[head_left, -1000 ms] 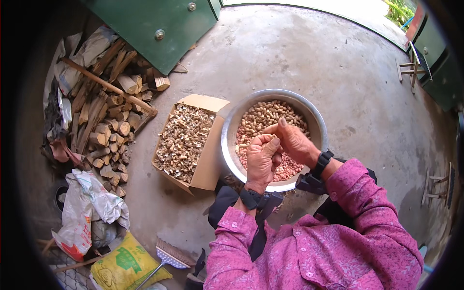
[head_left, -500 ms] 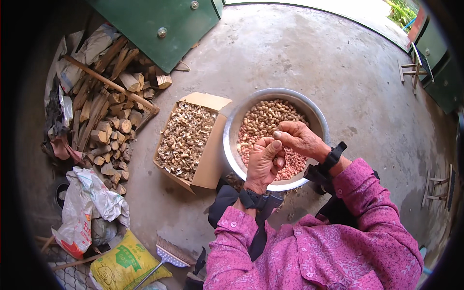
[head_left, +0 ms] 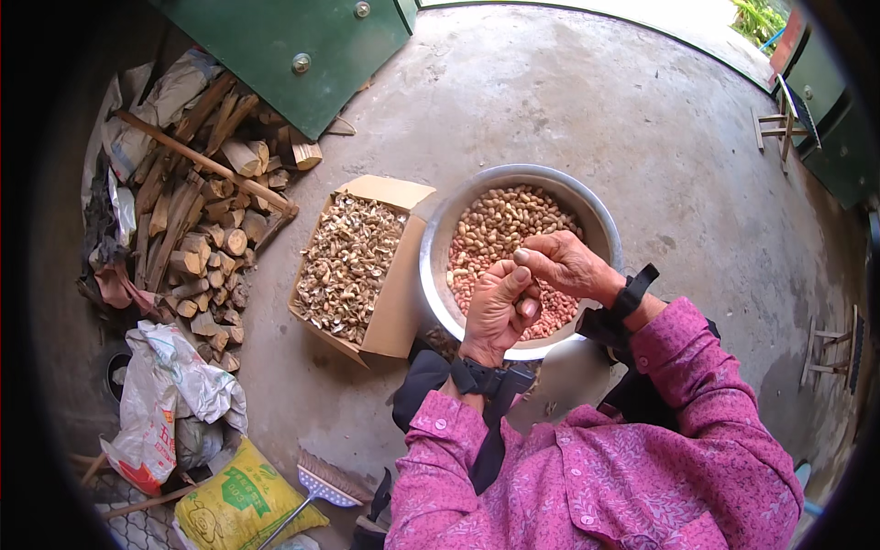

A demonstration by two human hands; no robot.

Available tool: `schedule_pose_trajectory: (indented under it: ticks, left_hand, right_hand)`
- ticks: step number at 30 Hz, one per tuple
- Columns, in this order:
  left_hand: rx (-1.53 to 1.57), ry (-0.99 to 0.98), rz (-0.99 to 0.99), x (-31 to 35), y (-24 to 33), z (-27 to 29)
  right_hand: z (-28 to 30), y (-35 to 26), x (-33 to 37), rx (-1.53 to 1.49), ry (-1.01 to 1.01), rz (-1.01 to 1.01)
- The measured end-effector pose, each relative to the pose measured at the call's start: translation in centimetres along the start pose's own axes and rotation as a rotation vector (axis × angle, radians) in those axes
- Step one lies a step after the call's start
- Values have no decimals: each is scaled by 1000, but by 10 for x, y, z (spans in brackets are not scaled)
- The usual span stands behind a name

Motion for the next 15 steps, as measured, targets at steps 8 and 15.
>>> schedule_pose_trajectory:
  ticks: [8,15]
  left_hand:
    - [37,-75,-7,3,0,-1]
    - [83,-36,-18,4,-3,0]
  right_hand:
    - [-5,-8,5,65,103,189]
    - [-11,-5,10,79,217,278]
Point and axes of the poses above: each hand's wrist, its own x-axis away from the middle knuckle, its own z-axis out of the back of the hand, y = z × x, the point moved 5 cm from there along -x, towards the middle knuckle
